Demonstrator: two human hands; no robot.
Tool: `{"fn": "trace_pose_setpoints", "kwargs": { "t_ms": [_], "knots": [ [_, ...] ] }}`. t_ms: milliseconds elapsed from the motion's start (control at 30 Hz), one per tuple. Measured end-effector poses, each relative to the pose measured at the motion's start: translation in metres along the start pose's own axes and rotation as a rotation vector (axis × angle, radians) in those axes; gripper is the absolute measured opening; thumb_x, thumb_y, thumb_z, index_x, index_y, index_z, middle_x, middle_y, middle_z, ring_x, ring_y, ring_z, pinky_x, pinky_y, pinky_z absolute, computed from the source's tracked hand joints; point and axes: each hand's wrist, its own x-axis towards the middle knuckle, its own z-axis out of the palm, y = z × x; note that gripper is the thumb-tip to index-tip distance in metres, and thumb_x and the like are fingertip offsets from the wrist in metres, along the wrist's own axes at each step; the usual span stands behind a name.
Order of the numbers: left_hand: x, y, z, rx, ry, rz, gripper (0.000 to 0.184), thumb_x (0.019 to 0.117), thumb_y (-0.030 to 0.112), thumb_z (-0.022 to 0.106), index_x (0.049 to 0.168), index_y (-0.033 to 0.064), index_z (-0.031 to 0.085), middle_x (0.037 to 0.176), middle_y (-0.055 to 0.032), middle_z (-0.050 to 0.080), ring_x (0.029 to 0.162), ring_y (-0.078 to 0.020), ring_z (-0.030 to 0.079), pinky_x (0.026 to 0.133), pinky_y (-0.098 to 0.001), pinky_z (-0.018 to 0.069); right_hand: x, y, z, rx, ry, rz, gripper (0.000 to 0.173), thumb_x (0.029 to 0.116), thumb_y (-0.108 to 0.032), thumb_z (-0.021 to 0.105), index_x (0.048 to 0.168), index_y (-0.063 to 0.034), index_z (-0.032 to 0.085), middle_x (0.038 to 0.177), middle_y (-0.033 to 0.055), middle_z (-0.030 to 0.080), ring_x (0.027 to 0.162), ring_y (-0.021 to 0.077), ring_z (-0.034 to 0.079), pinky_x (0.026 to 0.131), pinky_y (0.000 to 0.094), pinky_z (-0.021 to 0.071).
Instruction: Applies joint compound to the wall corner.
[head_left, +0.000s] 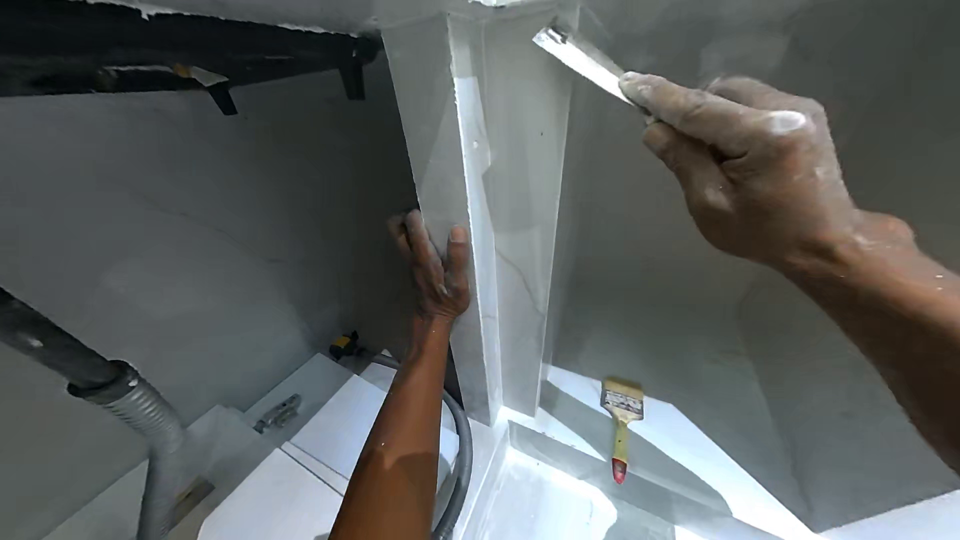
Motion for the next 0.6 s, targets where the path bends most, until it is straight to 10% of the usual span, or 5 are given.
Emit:
{"fn": "trace_pose_setpoints", "kwargs": {
  "t_ms": [467, 600],
  "knots": [
    [0.002, 0.005, -0.002, -0.004, -0.022, -0.051, 0.082, 0.0996, 0.065, 0.034, 0.136, -0.0076, 0.048, 0.131, -0.0263, 0.048, 0.123, -0.0267, 0.051, 0.105, -0.0356, 0.0445, 0.023, -0.008, -0.007, 0.076, -0.023, 0.036, 0.038, 0.1103, -0.022, 0.046, 0.146, -0.0192, 0.06, 0.11, 0.0101, 0.071, 0.086, 0.0105, 0.064, 0.079, 0.0268, 0.0528],
    [0.002, 0.002, -0.001, -0.025, -0.005, -0.018, 0.077, 0.1006, 0.062, 0.036, 0.133, -0.0064, 0.05, 0.129, -0.0254, 0.049, 0.121, -0.0262, 0.052, 0.104, -0.036, 0.0449, 0.003, -0.003, -0.023, 0.173, 0.002, 0.119, 0.037, 0.1101, -0.021, 0.047, 0.145, -0.019, 0.06, 0.102, 0.0009, 0.068, 0.074, 0.0, 0.058, 0.067, 0.0183, 0.0499]
  ]
}}
